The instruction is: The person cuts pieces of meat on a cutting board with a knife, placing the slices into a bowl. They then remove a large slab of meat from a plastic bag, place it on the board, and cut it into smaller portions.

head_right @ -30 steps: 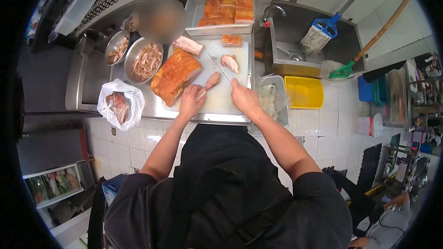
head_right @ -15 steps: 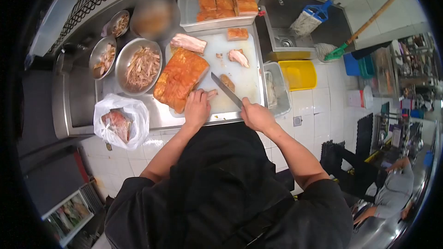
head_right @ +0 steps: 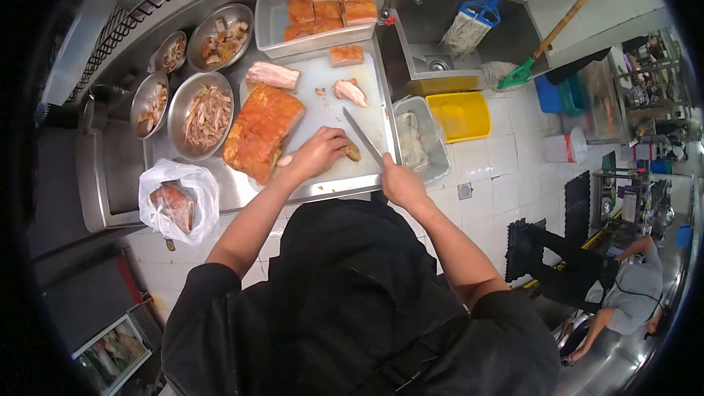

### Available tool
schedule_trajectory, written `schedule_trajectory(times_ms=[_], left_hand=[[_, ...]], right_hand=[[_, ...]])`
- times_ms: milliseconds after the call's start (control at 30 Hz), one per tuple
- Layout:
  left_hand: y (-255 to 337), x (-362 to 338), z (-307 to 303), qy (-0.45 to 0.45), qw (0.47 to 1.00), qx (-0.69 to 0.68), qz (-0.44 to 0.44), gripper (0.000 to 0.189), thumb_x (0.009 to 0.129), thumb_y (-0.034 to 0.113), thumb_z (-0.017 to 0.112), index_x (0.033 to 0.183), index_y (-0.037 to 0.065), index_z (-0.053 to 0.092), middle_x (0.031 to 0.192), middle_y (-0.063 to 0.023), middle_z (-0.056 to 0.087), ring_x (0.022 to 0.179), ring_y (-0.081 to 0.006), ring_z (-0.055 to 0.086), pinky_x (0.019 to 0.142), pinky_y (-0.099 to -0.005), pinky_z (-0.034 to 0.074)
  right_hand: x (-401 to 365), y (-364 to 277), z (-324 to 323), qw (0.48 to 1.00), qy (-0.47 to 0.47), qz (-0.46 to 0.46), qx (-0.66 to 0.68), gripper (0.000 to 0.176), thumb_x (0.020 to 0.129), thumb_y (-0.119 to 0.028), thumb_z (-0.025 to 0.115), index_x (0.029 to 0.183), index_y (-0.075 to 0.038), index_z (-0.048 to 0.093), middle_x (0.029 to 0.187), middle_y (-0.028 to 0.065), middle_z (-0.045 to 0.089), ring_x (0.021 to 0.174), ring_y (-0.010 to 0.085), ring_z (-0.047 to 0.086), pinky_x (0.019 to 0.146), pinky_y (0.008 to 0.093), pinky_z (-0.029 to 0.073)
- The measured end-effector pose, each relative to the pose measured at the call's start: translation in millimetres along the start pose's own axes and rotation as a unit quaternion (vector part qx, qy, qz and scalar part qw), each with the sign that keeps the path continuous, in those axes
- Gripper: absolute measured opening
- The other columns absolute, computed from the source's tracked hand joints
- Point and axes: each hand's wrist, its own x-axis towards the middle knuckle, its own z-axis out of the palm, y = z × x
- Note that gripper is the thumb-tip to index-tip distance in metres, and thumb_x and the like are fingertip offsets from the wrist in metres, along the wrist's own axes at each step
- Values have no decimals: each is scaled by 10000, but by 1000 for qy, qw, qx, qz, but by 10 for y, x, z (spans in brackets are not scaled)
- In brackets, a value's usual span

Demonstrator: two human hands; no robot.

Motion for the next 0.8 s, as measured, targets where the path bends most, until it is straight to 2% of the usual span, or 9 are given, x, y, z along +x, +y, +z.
schedule_trajectory(times_ms=[67, 267, 367, 467, 567, 600, 633, 700, 800], left_hand=[[33, -58, 86, 108, 993, -37, 7, 200, 856, 68, 715, 1055, 42, 718, 1149, -95, 648, 1112, -300, 595, 943, -411, 517], [38, -30, 257, 181, 983, 14, 19, 188, 860, 52, 720, 1044, 18, 706, 1070, -136, 655, 1050, -339, 604, 896, -422, 515], [65, -60, 284, 194, 981, 12, 16, 182, 864, 52, 717, 1041, 9, 703, 1054, -145, 653, 1024, -346, 604, 886, -421, 513], [67, -81, 338, 205, 979, 15, 4, 175, 865, 82, 723, 1022, 9, 703, 1086, -126, 662, 1060, -325, 598, 902, -410, 521], [13, -102, 343, 204, 979, 10, 2, 172, 861, 80, 725, 1014, 7, 698, 1066, -133, 658, 1039, -336, 601, 894, -416, 513], [-3, -129, 338, 204, 979, 9, 3, 172, 861, 80, 725, 1014, 7, 698, 1066, -133, 658, 1039, -336, 601, 894, -416, 513], [-21, -110, 327, 208, 978, 5, 17, 159, 860, 73, 722, 1001, 7, 690, 1048, -135, 654, 1027, -341, 602, 890, -421, 509], [-10, -77, 331, 217, 976, 6, 31, 146, 860, 66, 720, 988, 6, 682, 1030, -138, 651, 1016, -345, 604, 886, -425, 505], [19, -87, 311, 223, 975, -14, 12, 115, 862, 44, 708, 962, 6, 666, 1012, -141, 648, 1004, -349, 604, 886, -434, 500]], right_hand=[[27, -169, -113, 1000, -11, -7, -15, 228, 950, -136, 485, 1138, -14, 439, 804, 297, 682, 778, 501, 672, 731, 607, 511], [55, -434, -256, 997, -28, -61, -44, 142, 917, -50, 461, 1050, -1, 445, 817, 266, 703, 800, 462, 701, 729, 574, 530], [-105, -475, -422, 996, -54, -63, -43, 138, 931, -62, 446, 1058, -8, 452, 851, 272, 706, 822, 458, 704, 761, 568, 531], [-148, -514, -497, 992, -112, -4, -58, 141, 946, -81, 427, 1067, -16, 462, 888, 283, 703, 842, 461, 702, 778, 569, 526], [52, -460, -242, 994, -98, -6, -53, 151, 961, -105, 415, 1073, -20, 472, 900, 287, 701, 864, 473, 694, 781, 574, 521], [160, -397, -102, 997, -69, -32, -30, 153, 964, -113, 420, 1071, -17, 473, 894, 285, 701, 870, 476, 691, 780, 573, 521], [265, -405, -111, 998, -35, -58, -10, 157, 966, -121, 424, 1069, -14, 474, 888, 284, 702, 875, 479, 689, 779, 572, 521], [554, -510, -180, 996, -32, -77, -12, 162, 966, -126, 427, 1072, -12, 475, 888, 282, 703, 881, 477, 688, 784, 572, 520], [603, -632, -322, 995, -26, -96, 0, 173, 962, -129, 436, 1079, -9, 479, 891, 279, 706, 886, 465, 692, 790, 573, 519]])
